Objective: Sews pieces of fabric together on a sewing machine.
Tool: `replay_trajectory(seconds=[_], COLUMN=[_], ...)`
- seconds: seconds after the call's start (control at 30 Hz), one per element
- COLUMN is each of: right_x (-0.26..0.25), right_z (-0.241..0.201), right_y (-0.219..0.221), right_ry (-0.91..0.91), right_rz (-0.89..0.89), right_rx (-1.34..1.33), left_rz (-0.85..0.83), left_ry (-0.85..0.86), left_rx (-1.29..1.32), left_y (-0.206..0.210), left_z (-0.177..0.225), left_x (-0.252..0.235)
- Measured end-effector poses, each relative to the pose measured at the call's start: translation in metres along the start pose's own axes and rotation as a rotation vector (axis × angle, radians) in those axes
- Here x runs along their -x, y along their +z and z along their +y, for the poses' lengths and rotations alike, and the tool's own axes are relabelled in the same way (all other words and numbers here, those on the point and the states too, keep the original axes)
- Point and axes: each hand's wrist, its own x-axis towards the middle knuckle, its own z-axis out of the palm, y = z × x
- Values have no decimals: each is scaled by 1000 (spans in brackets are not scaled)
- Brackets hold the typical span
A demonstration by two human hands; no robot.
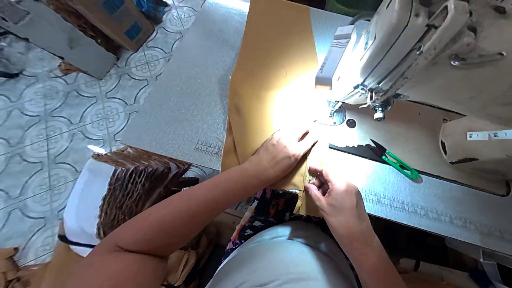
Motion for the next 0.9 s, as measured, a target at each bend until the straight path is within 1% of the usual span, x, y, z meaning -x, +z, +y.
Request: replay_trajectory(seconds=[0.2,0.43,0.53,0.67,0.83,0.9], right_x=[0,-1,-1,-1,-6,-12], right_z=[1,1,1,2,3,5], right_y=[0,0,0,0,-2,-4], right_ry=[-5,-8,-8,-7,8,19], right_rz=[7,-2,1,-11,-17,-2], right_rx=[-15,-17,-14,-16,-22,-24], left_rz=[28,19,4,-37,-23,15], left_ry=[19,55,63,43,66,75], left_rx=[-10,-49,-22,-52,-57,-20], left_y=[2,3,1,0,1,5], left_z=[-1,0,1,4,0,-4], left_x=[0,-1,-5,-7,-12,-19])
